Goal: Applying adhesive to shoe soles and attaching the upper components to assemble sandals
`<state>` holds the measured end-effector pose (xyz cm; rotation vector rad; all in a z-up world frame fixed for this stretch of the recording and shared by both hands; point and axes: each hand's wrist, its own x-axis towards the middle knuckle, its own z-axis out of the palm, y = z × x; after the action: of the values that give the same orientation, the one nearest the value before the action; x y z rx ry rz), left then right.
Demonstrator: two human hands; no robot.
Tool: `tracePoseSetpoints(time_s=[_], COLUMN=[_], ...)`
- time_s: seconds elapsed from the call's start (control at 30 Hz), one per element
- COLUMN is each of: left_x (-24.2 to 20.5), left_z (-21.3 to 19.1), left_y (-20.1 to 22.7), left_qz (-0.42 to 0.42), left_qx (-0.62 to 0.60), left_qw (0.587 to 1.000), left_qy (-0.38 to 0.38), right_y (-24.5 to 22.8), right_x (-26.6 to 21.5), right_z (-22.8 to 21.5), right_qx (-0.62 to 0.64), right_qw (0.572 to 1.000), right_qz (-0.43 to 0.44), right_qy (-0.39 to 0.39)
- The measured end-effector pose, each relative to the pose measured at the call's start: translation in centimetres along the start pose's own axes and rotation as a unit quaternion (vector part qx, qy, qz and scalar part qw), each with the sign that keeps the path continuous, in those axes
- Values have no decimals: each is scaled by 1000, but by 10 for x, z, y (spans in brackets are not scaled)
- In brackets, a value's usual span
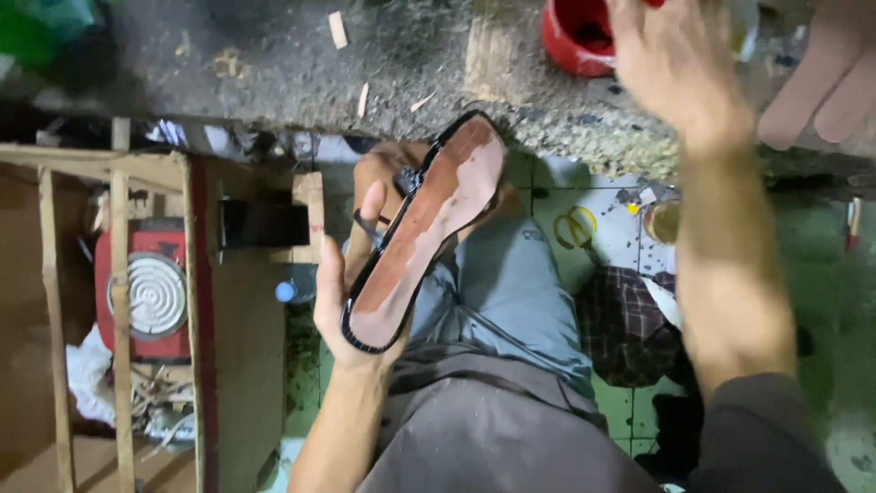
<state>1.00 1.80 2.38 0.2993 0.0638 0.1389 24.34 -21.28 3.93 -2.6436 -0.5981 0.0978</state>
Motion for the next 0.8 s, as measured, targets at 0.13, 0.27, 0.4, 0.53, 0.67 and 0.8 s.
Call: tracePoseSetpoints(time_s=[0.13,0.27,0.4,0.53,0.67,0.8], left_x=[-4,-8,-4,-6,-8,-17], left_z=[-7,-12,-12,-1,6,2], left_y=[-2,-9,-20,-23,-25,-25], left_qz=[29,122,64,26,28,4], left_qx=[46,7,48,202,157,160], left_qw=[997,984,996,976,986,985], left_qy=[-53,130,49,72,49,57], right_y=[17,14,-79,-128,-130,-125], right_x=[3,-40,-113,-170,-173,-171], right_z=[14,48,63,88,111,103], right_qx=[69,24,308,380,241,225], right_qw=[997,974,918,894,926,913], right_qz=[-27,-75,-188,-237,-252,-283], right_qy=[17,214,166,15,145,188])
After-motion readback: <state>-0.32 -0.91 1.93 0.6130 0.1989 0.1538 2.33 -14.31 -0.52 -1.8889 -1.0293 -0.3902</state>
